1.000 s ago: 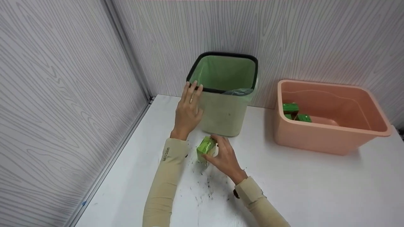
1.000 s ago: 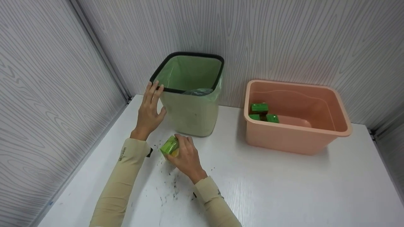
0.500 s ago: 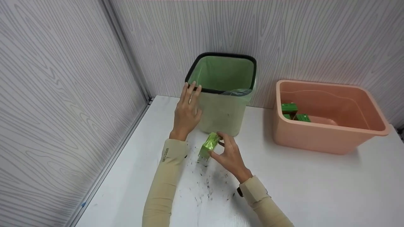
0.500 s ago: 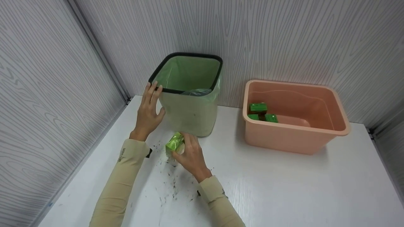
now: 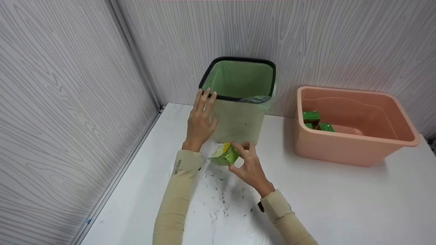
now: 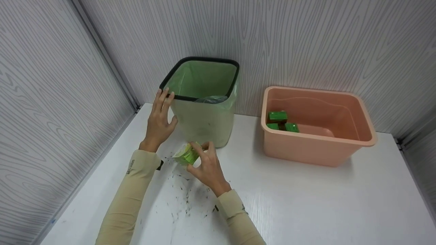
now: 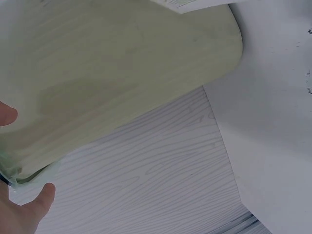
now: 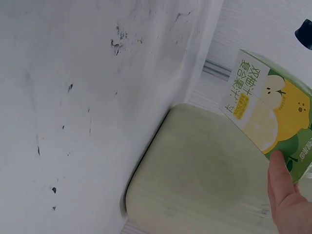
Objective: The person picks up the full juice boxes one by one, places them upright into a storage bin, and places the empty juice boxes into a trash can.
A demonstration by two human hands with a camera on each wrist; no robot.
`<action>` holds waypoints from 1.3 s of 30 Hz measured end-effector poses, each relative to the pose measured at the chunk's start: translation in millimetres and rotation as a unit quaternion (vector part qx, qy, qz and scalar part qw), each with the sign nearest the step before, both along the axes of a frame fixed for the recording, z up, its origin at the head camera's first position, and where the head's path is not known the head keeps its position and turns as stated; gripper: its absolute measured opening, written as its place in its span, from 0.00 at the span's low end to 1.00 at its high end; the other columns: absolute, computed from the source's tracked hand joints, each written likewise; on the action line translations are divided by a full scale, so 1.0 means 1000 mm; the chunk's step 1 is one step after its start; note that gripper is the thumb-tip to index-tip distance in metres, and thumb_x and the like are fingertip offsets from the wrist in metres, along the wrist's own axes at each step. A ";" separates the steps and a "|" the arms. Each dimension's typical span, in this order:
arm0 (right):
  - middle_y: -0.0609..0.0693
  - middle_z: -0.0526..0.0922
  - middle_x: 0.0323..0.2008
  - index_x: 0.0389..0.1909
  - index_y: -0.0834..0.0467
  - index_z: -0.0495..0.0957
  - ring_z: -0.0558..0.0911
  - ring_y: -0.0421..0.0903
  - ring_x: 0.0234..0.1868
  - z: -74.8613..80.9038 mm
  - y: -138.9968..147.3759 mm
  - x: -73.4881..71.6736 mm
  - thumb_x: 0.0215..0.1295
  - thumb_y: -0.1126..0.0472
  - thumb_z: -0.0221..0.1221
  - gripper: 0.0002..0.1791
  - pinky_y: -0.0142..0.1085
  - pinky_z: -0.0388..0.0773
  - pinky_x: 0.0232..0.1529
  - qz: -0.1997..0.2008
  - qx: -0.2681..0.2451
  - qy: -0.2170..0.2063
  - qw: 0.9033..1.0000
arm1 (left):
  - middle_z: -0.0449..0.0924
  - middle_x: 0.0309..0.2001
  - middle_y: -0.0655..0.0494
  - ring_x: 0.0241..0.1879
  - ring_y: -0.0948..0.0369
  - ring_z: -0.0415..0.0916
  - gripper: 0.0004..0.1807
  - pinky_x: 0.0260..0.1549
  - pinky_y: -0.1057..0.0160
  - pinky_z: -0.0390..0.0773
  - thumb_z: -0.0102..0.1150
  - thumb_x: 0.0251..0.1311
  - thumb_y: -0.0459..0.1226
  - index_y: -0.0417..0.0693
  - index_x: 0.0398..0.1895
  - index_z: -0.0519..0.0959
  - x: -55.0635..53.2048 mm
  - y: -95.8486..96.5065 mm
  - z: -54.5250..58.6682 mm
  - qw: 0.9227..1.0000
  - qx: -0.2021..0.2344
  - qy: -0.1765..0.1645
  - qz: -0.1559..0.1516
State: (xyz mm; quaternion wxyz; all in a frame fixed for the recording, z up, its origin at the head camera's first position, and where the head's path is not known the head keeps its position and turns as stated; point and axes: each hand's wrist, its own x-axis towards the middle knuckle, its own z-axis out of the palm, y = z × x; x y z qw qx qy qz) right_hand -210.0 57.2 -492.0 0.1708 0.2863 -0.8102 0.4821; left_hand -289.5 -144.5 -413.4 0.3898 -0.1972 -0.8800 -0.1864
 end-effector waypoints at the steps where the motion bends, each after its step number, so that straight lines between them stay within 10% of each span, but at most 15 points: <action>1: 0.57 0.66 0.49 0.65 0.59 0.76 0.71 0.53 0.49 0.001 0.000 0.000 0.53 0.68 0.68 0.34 0.47 0.80 0.44 -0.005 0.002 0.000 1.000 | 0.60 0.76 0.44 0.78 0.48 0.48 0.37 0.45 0.49 0.78 0.56 0.60 0.25 0.44 0.75 0.65 0.000 0.000 0.000 1.000 -0.001 0.000 0.001; 39: 0.61 0.67 0.52 0.48 0.64 0.73 0.72 0.59 0.60 0.017 0.033 -0.012 0.49 0.76 0.69 0.24 0.57 0.78 0.50 -0.015 -0.126 0.071 0.989 | 0.60 0.75 0.44 0.78 0.47 0.48 0.37 0.54 0.49 0.76 0.55 0.58 0.23 0.43 0.74 0.66 -0.001 0.000 0.001 1.000 0.016 -0.006 -0.008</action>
